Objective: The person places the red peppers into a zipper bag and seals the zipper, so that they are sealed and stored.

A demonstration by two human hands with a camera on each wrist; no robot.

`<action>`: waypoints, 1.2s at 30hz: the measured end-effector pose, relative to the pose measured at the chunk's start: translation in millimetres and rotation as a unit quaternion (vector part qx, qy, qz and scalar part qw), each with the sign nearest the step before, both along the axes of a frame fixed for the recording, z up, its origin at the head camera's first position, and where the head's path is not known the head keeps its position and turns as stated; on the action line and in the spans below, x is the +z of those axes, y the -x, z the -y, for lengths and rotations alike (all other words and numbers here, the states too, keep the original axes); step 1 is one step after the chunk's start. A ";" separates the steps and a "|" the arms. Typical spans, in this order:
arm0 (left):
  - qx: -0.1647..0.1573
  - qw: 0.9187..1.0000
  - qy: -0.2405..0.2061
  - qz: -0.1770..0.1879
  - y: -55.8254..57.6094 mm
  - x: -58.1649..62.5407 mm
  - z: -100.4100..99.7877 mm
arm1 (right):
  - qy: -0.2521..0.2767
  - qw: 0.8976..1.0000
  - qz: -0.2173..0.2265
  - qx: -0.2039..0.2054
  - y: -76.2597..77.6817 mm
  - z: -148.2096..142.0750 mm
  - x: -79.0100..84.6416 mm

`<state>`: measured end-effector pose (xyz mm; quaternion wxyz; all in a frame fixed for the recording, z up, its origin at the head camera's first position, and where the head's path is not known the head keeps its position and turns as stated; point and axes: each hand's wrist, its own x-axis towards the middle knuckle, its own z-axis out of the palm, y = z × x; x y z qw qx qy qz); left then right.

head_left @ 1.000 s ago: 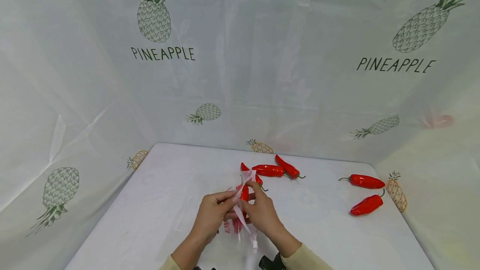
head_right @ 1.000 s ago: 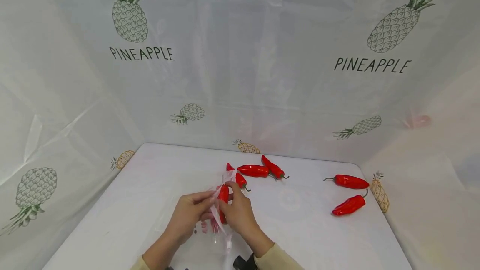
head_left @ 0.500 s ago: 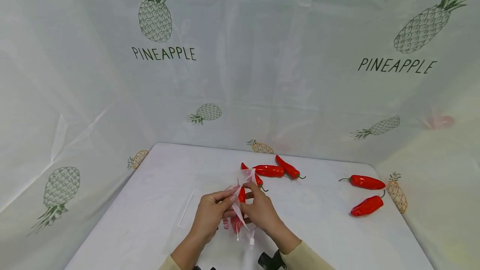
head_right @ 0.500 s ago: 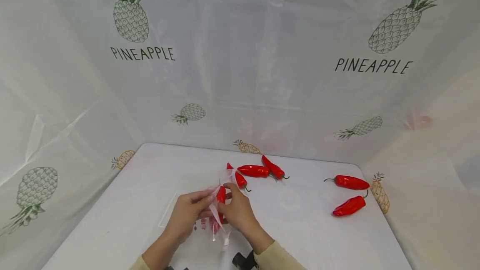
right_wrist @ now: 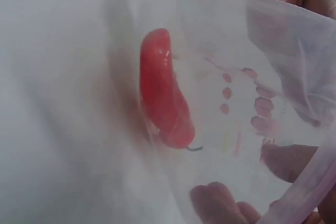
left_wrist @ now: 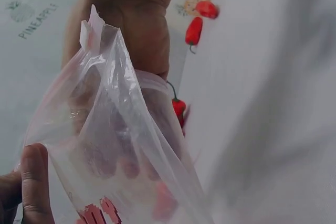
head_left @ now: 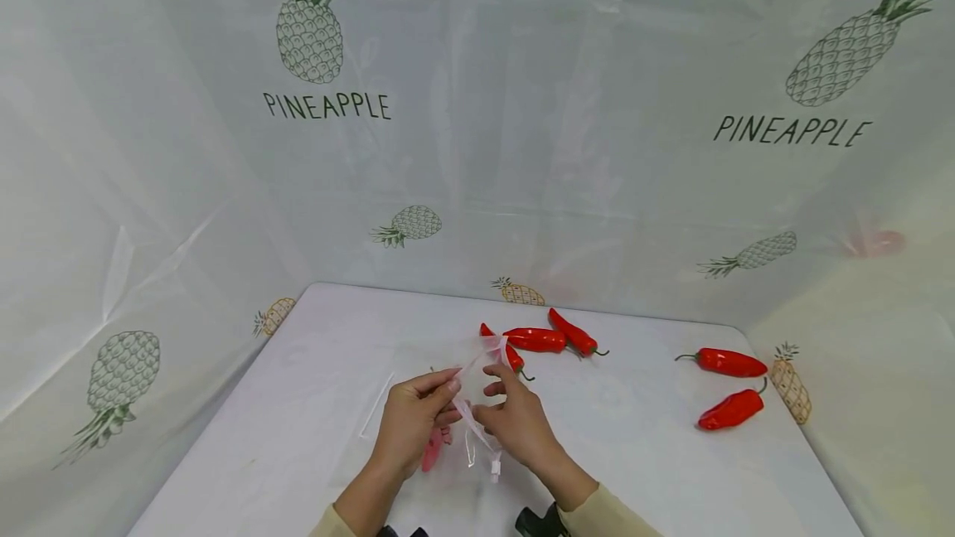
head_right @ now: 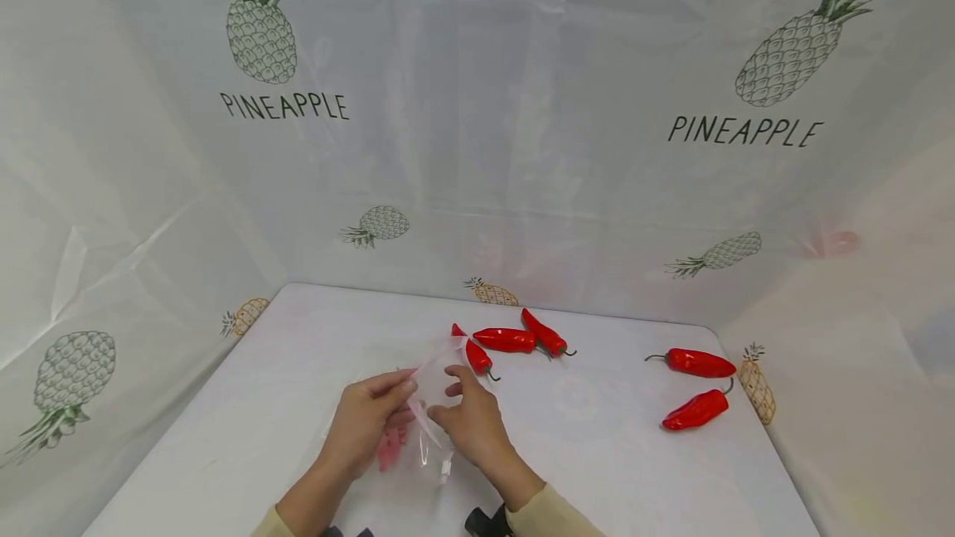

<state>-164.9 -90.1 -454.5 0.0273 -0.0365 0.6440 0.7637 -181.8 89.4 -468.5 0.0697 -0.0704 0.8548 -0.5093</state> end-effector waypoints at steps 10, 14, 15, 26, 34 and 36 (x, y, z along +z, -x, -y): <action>-0.003 1.000 0.002 0.003 -0.5 -1.5 0.2 | 0.031 0.998 -0.047 -0.015 -0.1 -12.5 -4.2; -0.001 1.000 0.004 0.004 -0.9 -3.8 -0.2 | 0.050 0.996 -0.053 -0.043 0.9 -22.6 -1.8; -0.001 1.000 0.004 0.005 -0.9 -4.1 -0.4 | 0.054 0.996 -0.055 -0.053 1.5 -25.5 -0.8; 0.001 1.000 0.011 0.006 -3.0 -4.3 -2.4 | 0.037 0.985 -0.076 -0.152 9.6 -73.9 9.2; 0.001 1.000 0.014 0.016 -2.5 -5.1 -1.6 | 0.030 0.979 -0.096 -0.180 13.2 -113.2 8.3; 0.002 1.000 0.011 0.016 -2.5 -5.1 -2.1 | 0.021 0.977 -0.092 -0.192 13.4 -123.0 7.7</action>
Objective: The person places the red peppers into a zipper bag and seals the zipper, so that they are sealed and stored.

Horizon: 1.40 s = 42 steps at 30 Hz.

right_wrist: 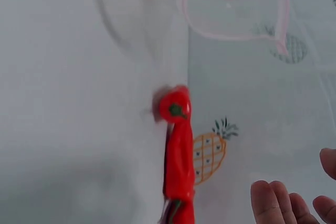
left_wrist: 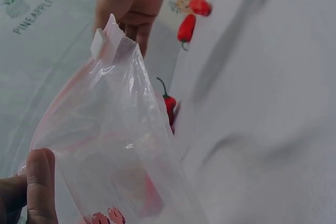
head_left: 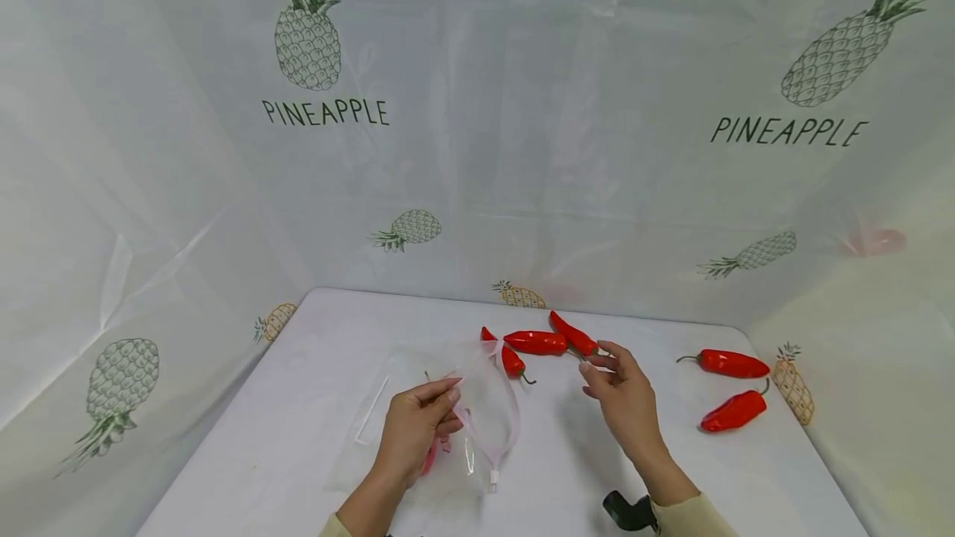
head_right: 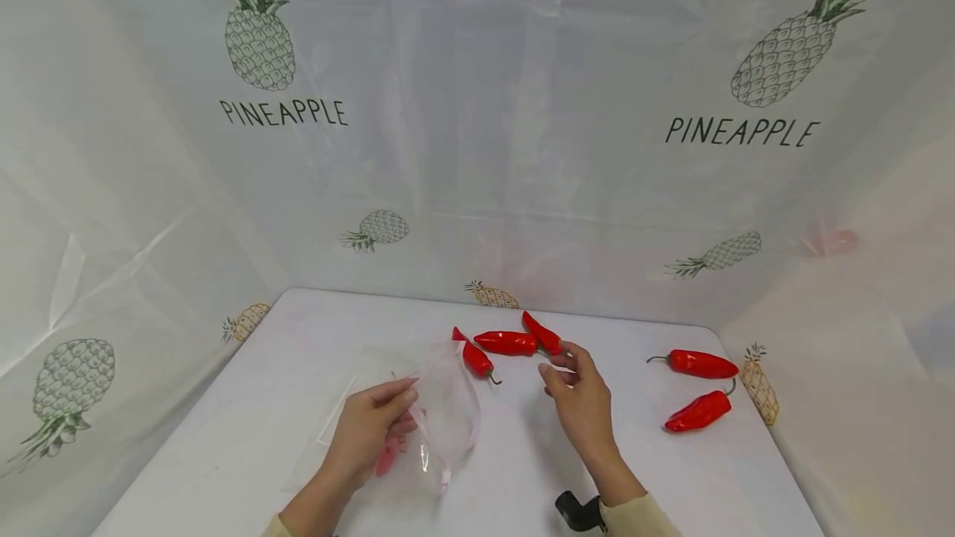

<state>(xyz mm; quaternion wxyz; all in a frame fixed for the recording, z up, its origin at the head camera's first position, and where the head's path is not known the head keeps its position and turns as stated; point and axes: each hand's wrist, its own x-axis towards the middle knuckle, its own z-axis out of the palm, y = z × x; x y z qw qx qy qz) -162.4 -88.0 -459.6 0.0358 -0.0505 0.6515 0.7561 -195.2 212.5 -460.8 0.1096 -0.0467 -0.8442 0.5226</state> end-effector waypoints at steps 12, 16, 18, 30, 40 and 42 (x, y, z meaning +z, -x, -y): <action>0.006 1.000 -0.011 -0.005 1.1 0.8 -1.4 | -0.025 0.997 0.029 -0.073 2.1 -59.9 -11.2; 0.004 1.000 -0.014 -0.005 2.5 -0.3 -0.8 | -0.037 0.994 0.028 -0.095 0.6 -81.5 -15.5; 0.002 1.000 -0.014 -0.006 3.2 -1.2 -0.5 | -0.047 0.993 0.032 -0.106 0.0 -92.2 -17.1; -0.004 1.000 -0.004 0.006 3.5 -2.5 1.9 | -0.104 0.971 0.057 -0.210 1.9 -150.9 -25.5; -0.004 1.000 -0.013 0.008 4.6 -5.4 1.2 | -0.097 0.956 0.103 -0.256 7.5 -189.8 -37.1; -0.003 1.000 -0.014 0.008 4.4 -5.8 0.9 | -0.093 0.954 0.116 -0.261 9.1 -193.7 -39.5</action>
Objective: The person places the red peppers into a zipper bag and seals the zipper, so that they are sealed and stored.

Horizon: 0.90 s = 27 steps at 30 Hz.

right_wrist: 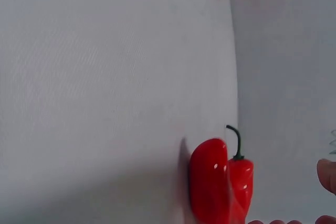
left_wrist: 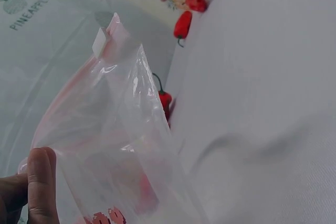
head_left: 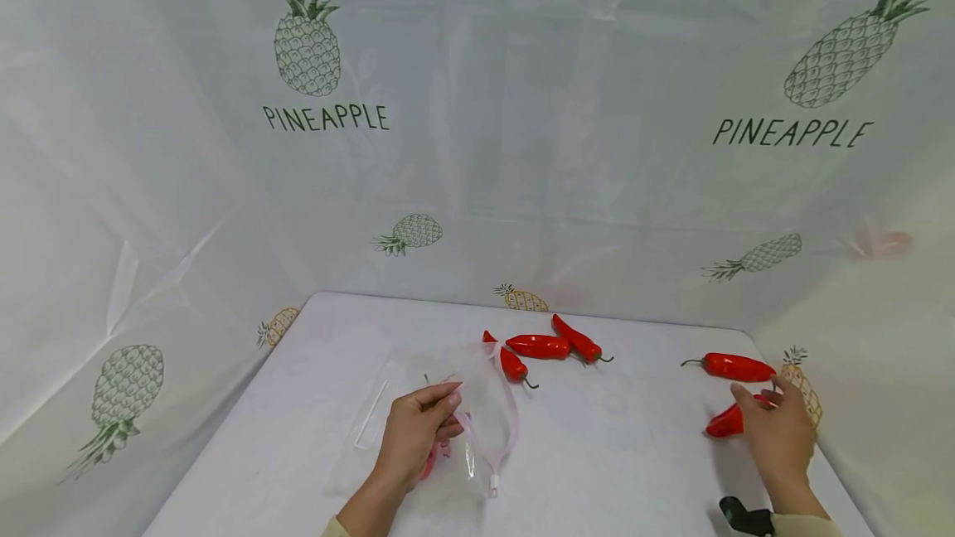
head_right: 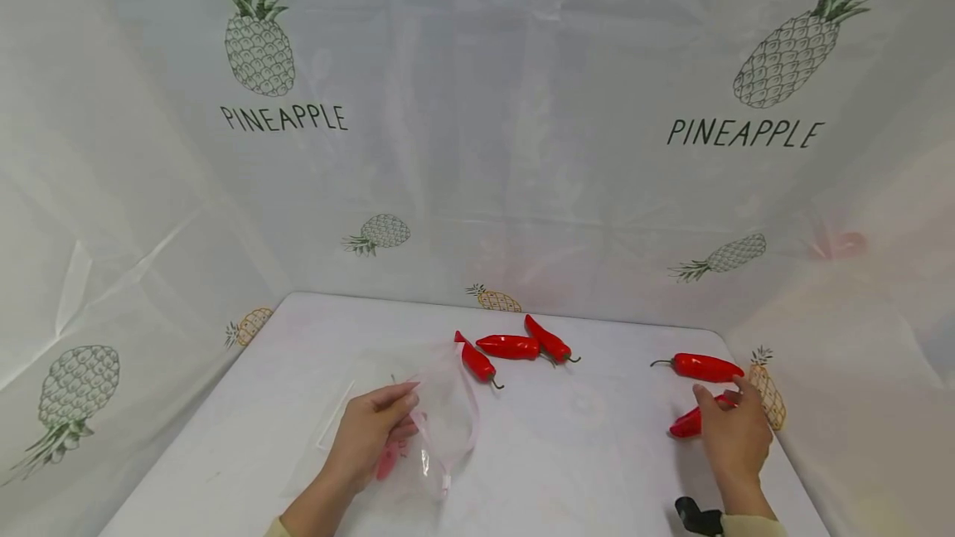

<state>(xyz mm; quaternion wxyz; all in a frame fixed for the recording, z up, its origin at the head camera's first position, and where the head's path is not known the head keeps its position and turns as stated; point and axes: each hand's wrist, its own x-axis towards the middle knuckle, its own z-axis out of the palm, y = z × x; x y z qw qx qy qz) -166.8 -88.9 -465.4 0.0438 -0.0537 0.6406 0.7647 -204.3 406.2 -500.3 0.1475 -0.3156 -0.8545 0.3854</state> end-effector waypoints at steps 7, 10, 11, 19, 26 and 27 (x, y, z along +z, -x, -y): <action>-0.001 1.000 -0.007 0.003 -1.3 0.7 -1.3 | 0.002 1.000 0.017 -0.023 2.6 -6.0 -5.5; -0.001 1.000 -0.009 0.001 -2.0 1.2 -1.4 | 0.003 0.999 0.024 -0.034 3.4 -8.0 -9.2; -0.002 1.000 -0.008 -0.001 -1.9 1.0 -1.3 | 0.003 0.999 0.026 -0.036 3.7 -8.9 -10.3; -0.005 1.000 -0.003 0.001 -0.8 -1.5 -1.3 | 0.007 0.998 0.050 -0.036 4.7 -16.9 -20.0; -0.005 1.000 -0.009 -0.002 -0.3 -2.8 -0.7 | 0.010 0.997 0.079 -0.020 7.6 -20.8 -30.9; -0.005 1.000 -0.009 -0.003 -0.3 -3.2 -0.6 | 0.011 0.996 0.081 -0.019 8.1 -21.2 -31.7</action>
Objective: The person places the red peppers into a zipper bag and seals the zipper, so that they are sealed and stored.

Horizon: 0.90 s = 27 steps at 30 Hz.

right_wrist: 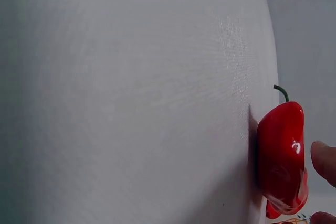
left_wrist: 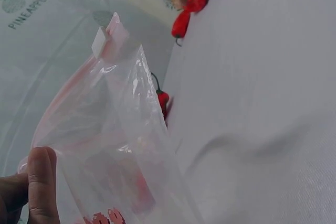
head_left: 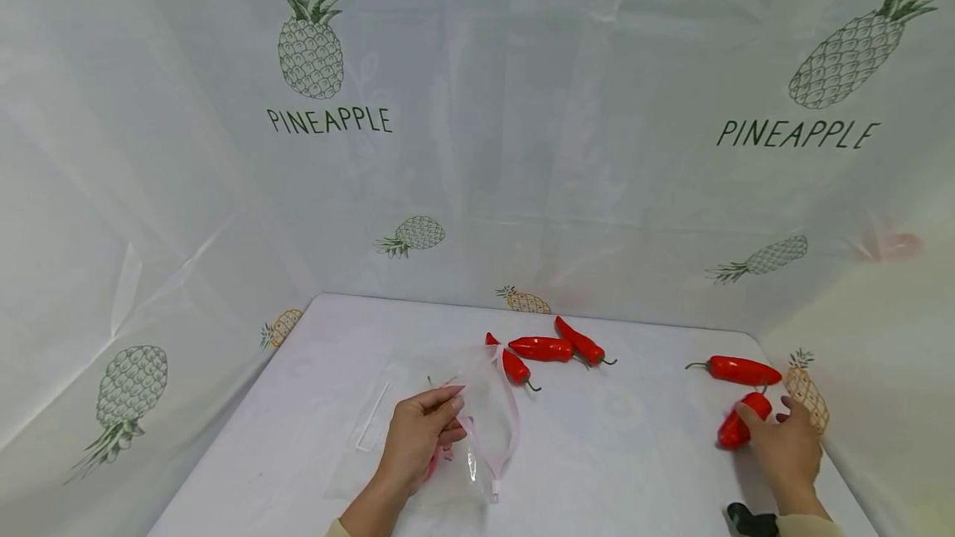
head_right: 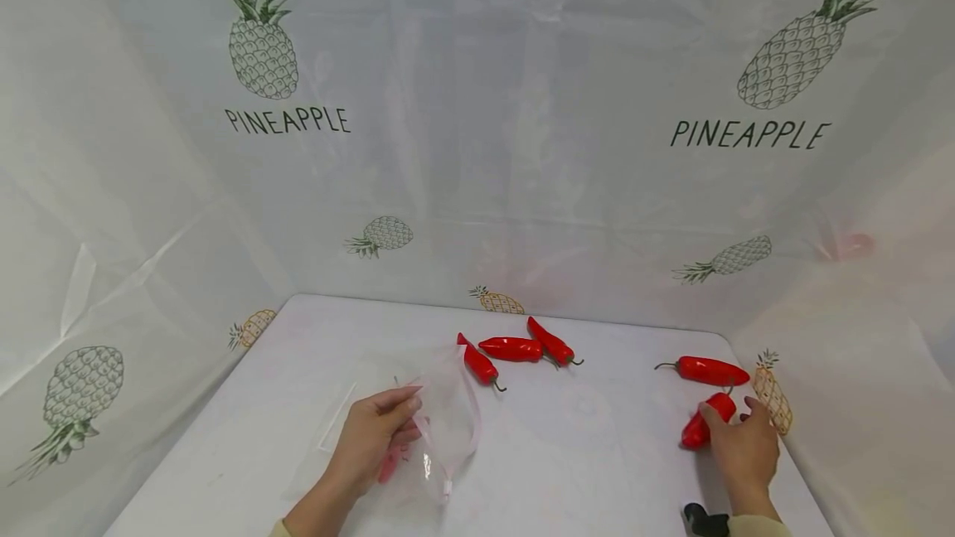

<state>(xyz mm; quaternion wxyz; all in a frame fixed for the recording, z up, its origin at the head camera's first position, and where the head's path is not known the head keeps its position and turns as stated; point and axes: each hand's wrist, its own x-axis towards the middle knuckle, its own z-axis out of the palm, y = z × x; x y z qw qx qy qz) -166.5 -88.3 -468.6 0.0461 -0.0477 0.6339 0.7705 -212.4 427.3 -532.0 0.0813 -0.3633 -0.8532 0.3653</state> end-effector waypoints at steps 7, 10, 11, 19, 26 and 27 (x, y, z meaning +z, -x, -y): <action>-0.001 1.000 -0.006 0.006 0.5 -0.6 -0.5 | 0.017 1.000 0.021 0.013 2.4 -2.0 -0.6; -0.002 1.000 -0.006 0.001 0.5 -1.3 -0.3 | 0.021 0.999 0.033 0.019 3.7 -2.1 -0.4; -0.002 1.000 -0.007 0.000 0.4 -1.4 -0.2 | 0.020 0.999 0.037 0.020 4.1 -2.1 -0.2; -0.004 1.000 -0.004 0.005 1.0 -2.0 -0.4 | 0.013 0.999 0.042 0.027 5.0 -0.2 0.2; -0.002 1.000 -0.001 0.004 0.9 -2.4 0.6 | 0.019 0.999 0.006 0.027 7.3 4.5 0.9; -0.001 1.000 0.000 0.004 0.6 -2.4 0.8 | 0.021 0.999 -0.001 0.027 7.6 5.5 1.3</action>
